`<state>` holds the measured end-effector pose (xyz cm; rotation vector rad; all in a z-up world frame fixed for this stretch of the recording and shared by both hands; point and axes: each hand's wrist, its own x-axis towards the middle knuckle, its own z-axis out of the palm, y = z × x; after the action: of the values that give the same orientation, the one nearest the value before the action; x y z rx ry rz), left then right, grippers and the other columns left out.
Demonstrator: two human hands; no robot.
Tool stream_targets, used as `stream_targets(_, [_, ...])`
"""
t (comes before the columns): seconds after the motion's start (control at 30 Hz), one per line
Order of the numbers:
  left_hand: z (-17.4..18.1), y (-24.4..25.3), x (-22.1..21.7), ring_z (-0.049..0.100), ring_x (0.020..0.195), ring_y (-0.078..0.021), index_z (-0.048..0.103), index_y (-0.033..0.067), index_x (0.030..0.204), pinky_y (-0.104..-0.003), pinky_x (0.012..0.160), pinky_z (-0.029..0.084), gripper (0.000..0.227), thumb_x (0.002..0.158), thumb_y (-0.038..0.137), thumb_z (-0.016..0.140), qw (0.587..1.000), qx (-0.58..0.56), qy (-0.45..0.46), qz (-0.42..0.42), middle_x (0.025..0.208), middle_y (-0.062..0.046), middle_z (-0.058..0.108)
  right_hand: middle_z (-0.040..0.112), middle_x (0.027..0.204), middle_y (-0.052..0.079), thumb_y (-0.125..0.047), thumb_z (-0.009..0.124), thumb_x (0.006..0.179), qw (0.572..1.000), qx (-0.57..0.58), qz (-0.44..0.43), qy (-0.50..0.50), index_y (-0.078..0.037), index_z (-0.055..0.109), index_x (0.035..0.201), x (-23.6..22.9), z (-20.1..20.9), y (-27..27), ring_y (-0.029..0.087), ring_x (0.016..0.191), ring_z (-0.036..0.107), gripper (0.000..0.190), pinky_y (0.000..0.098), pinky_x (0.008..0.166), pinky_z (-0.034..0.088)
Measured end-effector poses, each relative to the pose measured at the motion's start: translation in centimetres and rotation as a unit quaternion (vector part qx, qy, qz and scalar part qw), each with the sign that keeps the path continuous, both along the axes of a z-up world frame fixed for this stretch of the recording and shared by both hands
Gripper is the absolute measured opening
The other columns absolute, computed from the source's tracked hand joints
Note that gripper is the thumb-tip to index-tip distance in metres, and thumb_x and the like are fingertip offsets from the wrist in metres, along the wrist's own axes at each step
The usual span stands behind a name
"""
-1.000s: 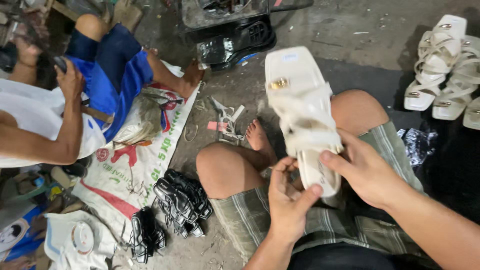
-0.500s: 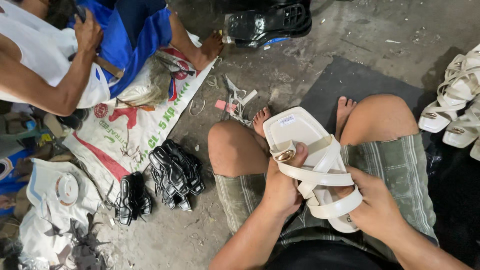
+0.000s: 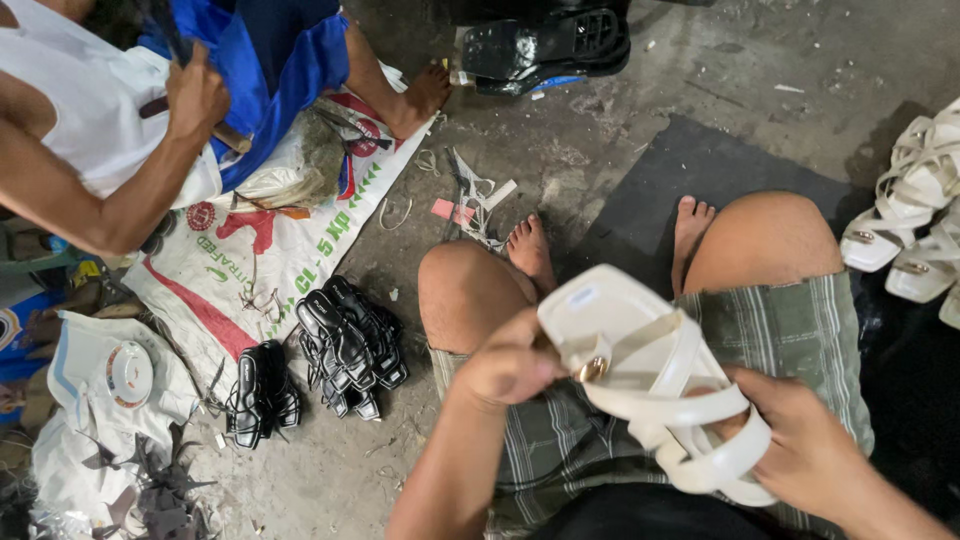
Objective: The person attaches black rubber soles to white sandals using a blowtorch and a hammer. They heat the sole and sandal edges, then press and tap them together to bond the parts.
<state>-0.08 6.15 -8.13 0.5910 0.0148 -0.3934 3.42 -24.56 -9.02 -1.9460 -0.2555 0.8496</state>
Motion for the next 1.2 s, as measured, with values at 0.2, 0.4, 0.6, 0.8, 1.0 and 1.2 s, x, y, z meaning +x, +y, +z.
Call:
stream_targets(0.2, [2.7,-0.2,-0.3,0.065,0.096,-0.0087,0.071,-0.0051,0.124,-0.026,0.086,0.055,0.042,0.092,0.021,0.080,0.929,0.363,0.007,-0.066,0.106,-0.006,0.074,0.080,0.086,0.003,-0.020,0.073,0.089,0.993,0.010,0.116,0.003,-0.007,0.075,0.111,-0.4,-0.1,-2.7,0.014,0.077,0.075,0.025,0.0294,0.067,0.060])
stream_targets(0.4, [2.8,-0.1,0.7,0.065,0.098,-0.0128,0.067,-0.0097,0.130,-0.027,0.085,0.055,0.046,0.096,0.019,0.079,0.938,0.338,0.027,-0.071,0.112,-0.011,0.073,0.078,0.085,0.005,-0.014,0.074,0.083,0.996,0.017,0.078,0.026,-0.006,0.076,0.110,-1.0,0.1,-1.9,0.020,0.075,0.075,0.028,0.0329,0.065,0.065])
stream_targets(0.6, [3.0,-2.2,0.6,0.053,0.131,-0.0268,0.015,0.0035,0.162,-0.038,0.093,0.058,0.123,0.068,0.037,0.088,0.873,0.486,-0.013,0.044,0.153,-0.019,0.043,0.078,0.104,0.011,-0.035,0.073,0.082,0.956,-0.242,0.139,-0.094,-0.015,0.050,0.148,-2.5,3.4,1.9,0.029,0.089,0.078,0.072,0.0411,0.073,0.062])
stream_targets(0.8, [2.0,-2.5,-0.5,0.056,0.135,-0.0303,0.017,0.0052,0.163,-0.042,0.109,0.051,0.122,0.071,0.038,0.090,0.876,0.481,0.015,-0.003,0.152,-0.022,0.047,0.071,0.106,0.009,-0.054,0.070,0.083,0.903,-0.223,0.288,-0.227,-0.024,0.051,0.149,-3.3,5.4,1.2,0.028,0.088,0.074,0.075,0.0401,0.067,0.061])
stream_targets(1.0, [1.7,-1.2,-2.7,0.053,0.140,-0.0300,0.015,0.0042,0.165,-0.044,0.116,0.048,0.120,0.076,0.032,0.091,0.900,0.424,0.016,0.100,0.156,-0.022,0.044,0.062,0.106,-0.001,-0.028,0.074,0.068,0.849,-0.334,0.295,-0.283,-0.042,0.064,0.133,-2.7,3.0,-2.2,0.023,0.095,0.070,0.067,0.0364,0.077,0.058])
stream_targets(1.2, [1.0,-1.4,-4.1,0.041,0.152,-0.0347,0.020,0.0131,0.160,-0.046,0.124,0.049,0.112,0.079,0.036,0.095,0.829,0.537,-0.113,0.110,0.170,-0.025,0.015,0.062,0.108,0.005,-0.015,0.075,0.075,0.958,-0.135,0.119,-0.224,-0.016,0.060,0.123,-1.2,2.1,-4.8,0.019,0.091,0.065,0.051,0.0316,0.077,0.054])
